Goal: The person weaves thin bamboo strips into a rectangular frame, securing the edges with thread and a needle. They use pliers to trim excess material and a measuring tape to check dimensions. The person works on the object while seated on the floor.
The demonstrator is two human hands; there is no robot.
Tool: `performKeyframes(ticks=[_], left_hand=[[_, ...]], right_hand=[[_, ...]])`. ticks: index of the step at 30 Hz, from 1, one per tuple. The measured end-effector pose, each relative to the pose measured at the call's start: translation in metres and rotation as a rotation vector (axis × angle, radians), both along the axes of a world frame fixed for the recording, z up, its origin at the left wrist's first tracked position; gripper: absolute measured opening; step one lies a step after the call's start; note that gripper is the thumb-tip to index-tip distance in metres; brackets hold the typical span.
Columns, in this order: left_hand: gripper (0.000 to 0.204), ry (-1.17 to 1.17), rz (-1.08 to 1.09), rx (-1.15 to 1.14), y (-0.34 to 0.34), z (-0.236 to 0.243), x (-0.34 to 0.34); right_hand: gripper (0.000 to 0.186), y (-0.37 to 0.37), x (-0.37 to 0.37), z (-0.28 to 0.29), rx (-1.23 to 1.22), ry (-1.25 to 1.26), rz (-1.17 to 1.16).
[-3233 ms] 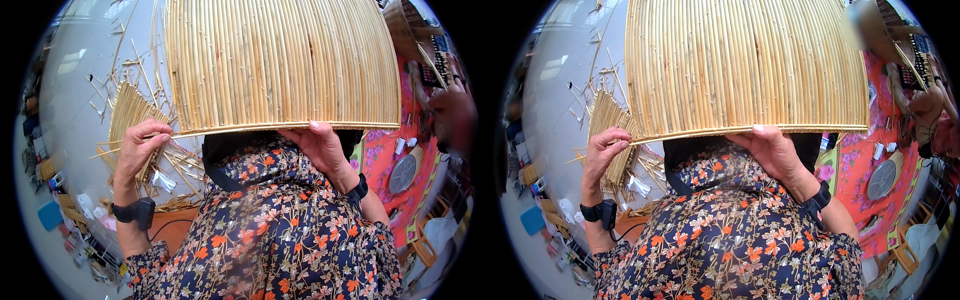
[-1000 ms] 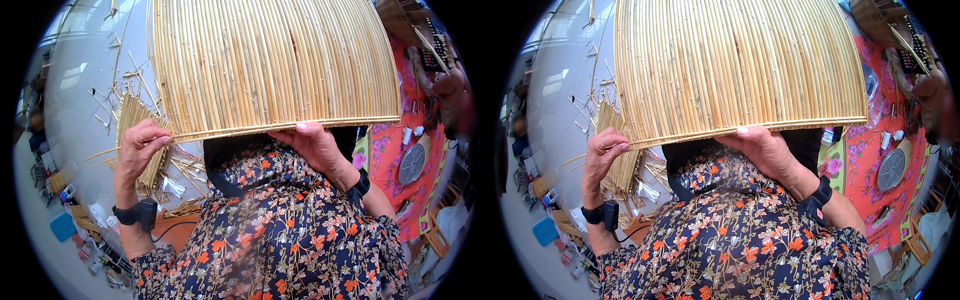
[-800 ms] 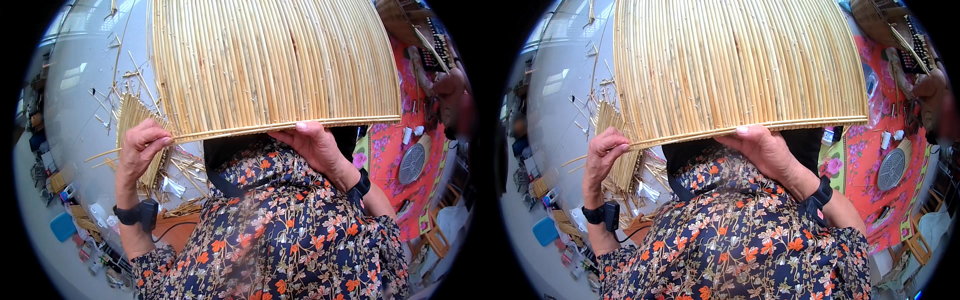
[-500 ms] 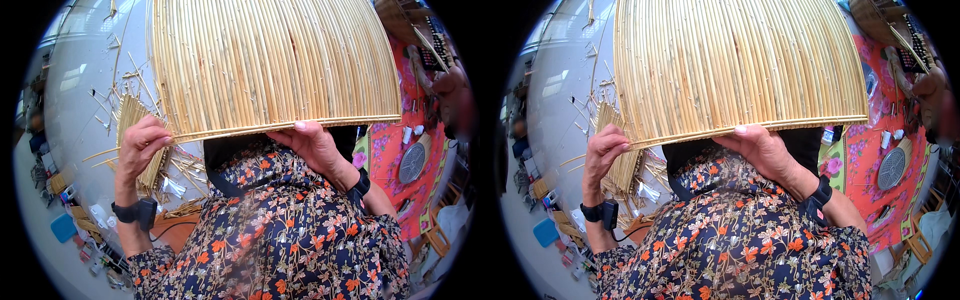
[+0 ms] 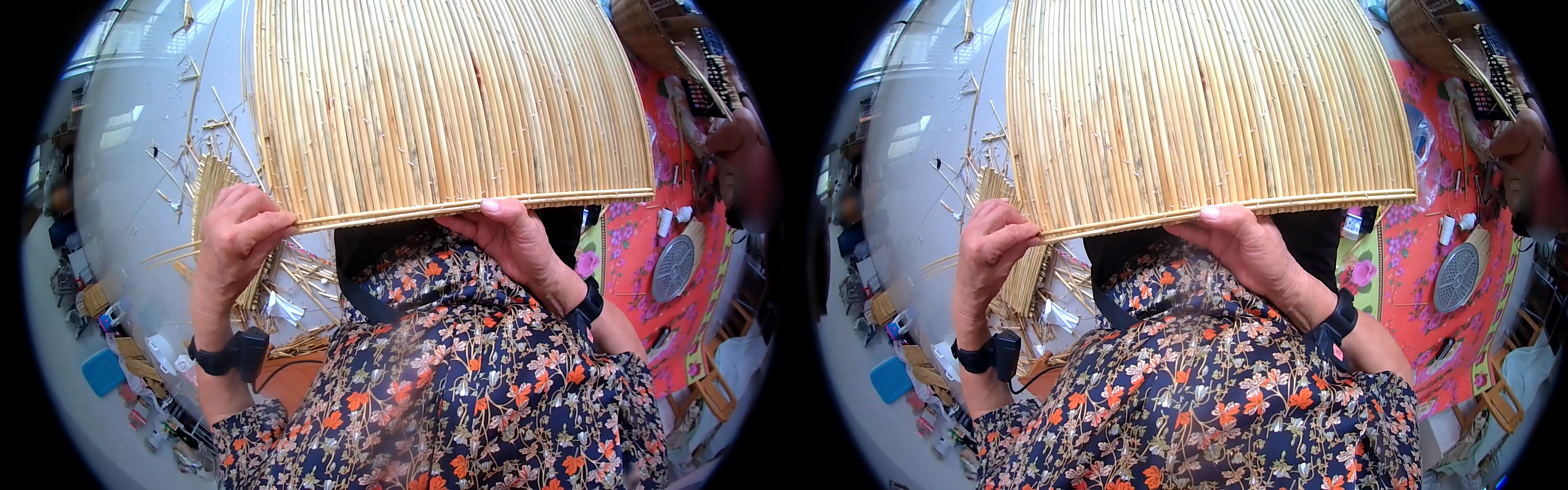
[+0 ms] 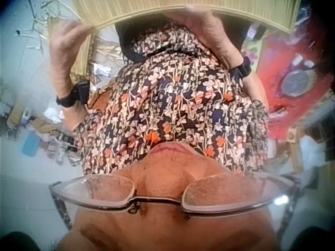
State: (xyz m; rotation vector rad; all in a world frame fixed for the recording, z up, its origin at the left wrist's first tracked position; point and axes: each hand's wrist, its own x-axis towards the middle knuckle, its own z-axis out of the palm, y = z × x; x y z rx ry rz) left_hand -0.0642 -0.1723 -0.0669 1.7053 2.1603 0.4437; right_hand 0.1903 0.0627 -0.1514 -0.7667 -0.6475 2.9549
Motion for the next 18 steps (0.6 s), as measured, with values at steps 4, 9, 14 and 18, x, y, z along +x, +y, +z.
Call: performKeyframes(ticks=[4, 9, 14, 18], left_hand=[[0.023, 0.034, 0.077, 0.142, 0.012, 0.001, 0.022], [0.028, 0.02, 0.091, 0.209, 0.018, -0.014, 0.041], [0.029, -0.046, 0.118, 0.241, 0.015, -0.031, 0.042], [0.026, -0.002, 0.213, 0.348, 0.014, -0.029, 0.051]], right_hand=[[0.046, -0.001, 0.0, 0.001, 0.001, 0.0, -0.012], [0.046, -0.001, -0.001, 0.001, 0.006, 0.009, -0.004], [0.049, -0.001, -0.001, 0.002, 0.011, -0.01, -0.007], [0.051, -0.001, -0.001, 0.001, 0.017, -0.006, 0.013]])
